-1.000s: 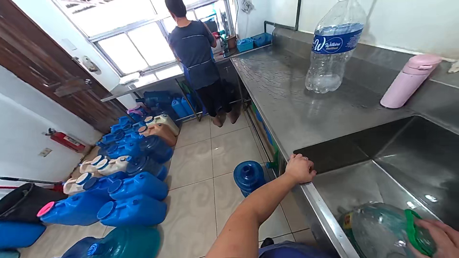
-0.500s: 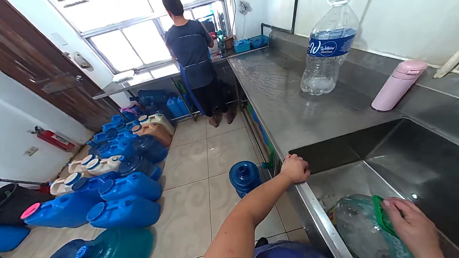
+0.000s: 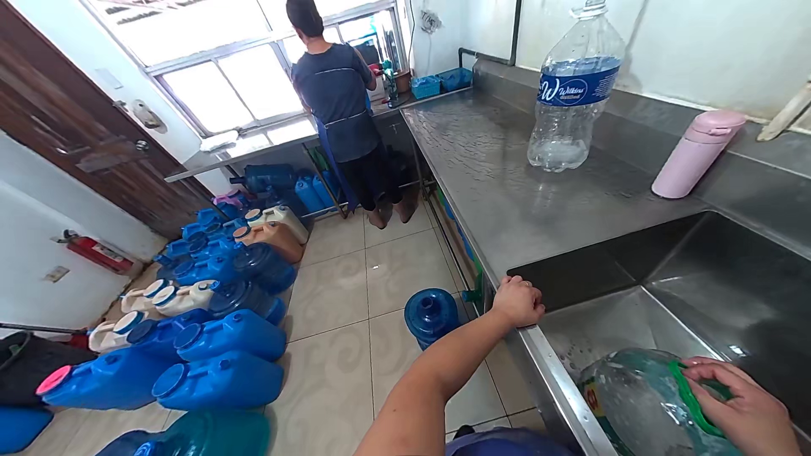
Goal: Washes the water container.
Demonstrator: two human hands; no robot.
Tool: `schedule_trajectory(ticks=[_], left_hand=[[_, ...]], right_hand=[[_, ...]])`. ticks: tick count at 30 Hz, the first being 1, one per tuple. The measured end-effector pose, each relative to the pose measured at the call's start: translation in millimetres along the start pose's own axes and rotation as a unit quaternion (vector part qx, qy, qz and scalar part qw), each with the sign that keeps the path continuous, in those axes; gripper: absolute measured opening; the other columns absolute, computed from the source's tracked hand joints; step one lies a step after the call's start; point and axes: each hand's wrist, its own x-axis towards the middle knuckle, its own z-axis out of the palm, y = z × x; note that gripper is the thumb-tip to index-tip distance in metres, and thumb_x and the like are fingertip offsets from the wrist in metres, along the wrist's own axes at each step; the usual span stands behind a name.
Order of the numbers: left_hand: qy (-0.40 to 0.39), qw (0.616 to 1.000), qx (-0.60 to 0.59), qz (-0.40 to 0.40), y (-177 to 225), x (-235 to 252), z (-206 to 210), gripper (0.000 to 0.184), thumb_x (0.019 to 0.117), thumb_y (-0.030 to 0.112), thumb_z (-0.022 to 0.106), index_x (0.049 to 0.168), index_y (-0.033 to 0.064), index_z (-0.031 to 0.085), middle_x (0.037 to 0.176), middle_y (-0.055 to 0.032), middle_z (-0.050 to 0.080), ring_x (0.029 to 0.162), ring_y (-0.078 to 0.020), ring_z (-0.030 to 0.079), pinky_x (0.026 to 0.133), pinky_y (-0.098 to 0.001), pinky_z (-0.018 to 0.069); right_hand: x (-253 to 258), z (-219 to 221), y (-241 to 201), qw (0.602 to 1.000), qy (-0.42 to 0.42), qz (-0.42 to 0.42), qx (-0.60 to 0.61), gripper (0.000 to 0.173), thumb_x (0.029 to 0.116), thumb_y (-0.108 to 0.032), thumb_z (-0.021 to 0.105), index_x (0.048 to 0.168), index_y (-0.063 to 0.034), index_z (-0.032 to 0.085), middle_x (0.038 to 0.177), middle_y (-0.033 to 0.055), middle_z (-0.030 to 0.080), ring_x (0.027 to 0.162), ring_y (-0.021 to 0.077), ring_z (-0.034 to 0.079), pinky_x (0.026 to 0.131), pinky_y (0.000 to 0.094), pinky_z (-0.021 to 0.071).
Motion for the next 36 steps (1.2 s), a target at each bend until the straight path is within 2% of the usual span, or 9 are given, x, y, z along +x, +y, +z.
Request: schedule_trajectory(ticks=[4, 11, 16, 26, 36], left_hand=[[-0.003, 1.000, 0.002, 0.001, -0.6, 0.8, 1.4, 0.033, 0.1028, 0.023, 0.052, 0.111, -0.0019, 0.071, 0.119, -0.0208, 0.067, 0.125, -0.0351, 0.054, 0.112, -0.0516, 0.0300], [0.008, 1.000, -0.010, 0.002, -0.3, 0.4, 2.5, 0.032, 0.1028, 0.023, 0.053, 0.111, -0.0021, 0.072, 0.120, -0.0213, 0.067, 0.127, -0.0362, 0.054, 0.113, -0.0529, 0.0291], [0.003, 1.000, -0.006, 0.004, -0.8, -0.1, 1.4, 0.032, 0.1026, 0.023, 0.053, 0.110, -0.0021, 0.071, 0.119, -0.0210, 0.067, 0.125, -0.0356, 0.054, 0.112, -0.0527, 0.0302], [-0.002, 1.000, -0.005, -0.002, 0.0, 0.0, 0.0, 0.032, 0.1029, 0.023, 0.052, 0.111, -0.0017, 0.071, 0.119, -0.0207, 0.067, 0.124, -0.0349, 0.055, 0.111, -0.0514, 0.0303], [0.002, 1.000, -0.003, -0.003, 0.1, 0.2, 0.2, 0.033, 0.1028, 0.023, 0.052, 0.110, -0.0021, 0.071, 0.117, -0.0205, 0.067, 0.124, -0.0347, 0.055, 0.112, -0.0515, 0.0297]], right_hand=[[5.6, 8.7, -2.9, 1.000, 0.019, 0.005, -0.009, 0.016, 0.0806, 0.002, 0.060, 0.082, 0.0185, 0.063, 0.107, 0.0395, 0.064, 0.105, 0.0498, 0.063, 0.095, 0.0549, 0.0477], [0.2, 21.1, -28.5, 0.993, 0.061, 0.091, -0.032, 0.020, 0.0893, 0.003, 0.060, 0.094, 0.0219, 0.064, 0.115, 0.0432, 0.061, 0.113, 0.0542, 0.058, 0.102, 0.0585, 0.0430], [2.4, 22.5, -21.3, 0.997, 0.052, 0.046, -0.017, 0.018, 0.0857, 0.004, 0.059, 0.088, 0.0213, 0.063, 0.110, 0.0429, 0.062, 0.108, 0.0546, 0.060, 0.098, 0.0578, 0.0449], [3.9, 22.6, -21.6, 0.998, 0.033, 0.051, 0.000, 0.019, 0.0870, 0.002, 0.057, 0.086, 0.0212, 0.061, 0.114, 0.0430, 0.062, 0.111, 0.0515, 0.062, 0.098, 0.0550, 0.0467], [4.8, 24.0, -25.4, 0.998, 0.045, 0.050, -0.003, 0.020, 0.0865, 0.002, 0.057, 0.087, 0.0206, 0.063, 0.109, 0.0411, 0.064, 0.107, 0.0515, 0.063, 0.095, 0.0555, 0.0476]])
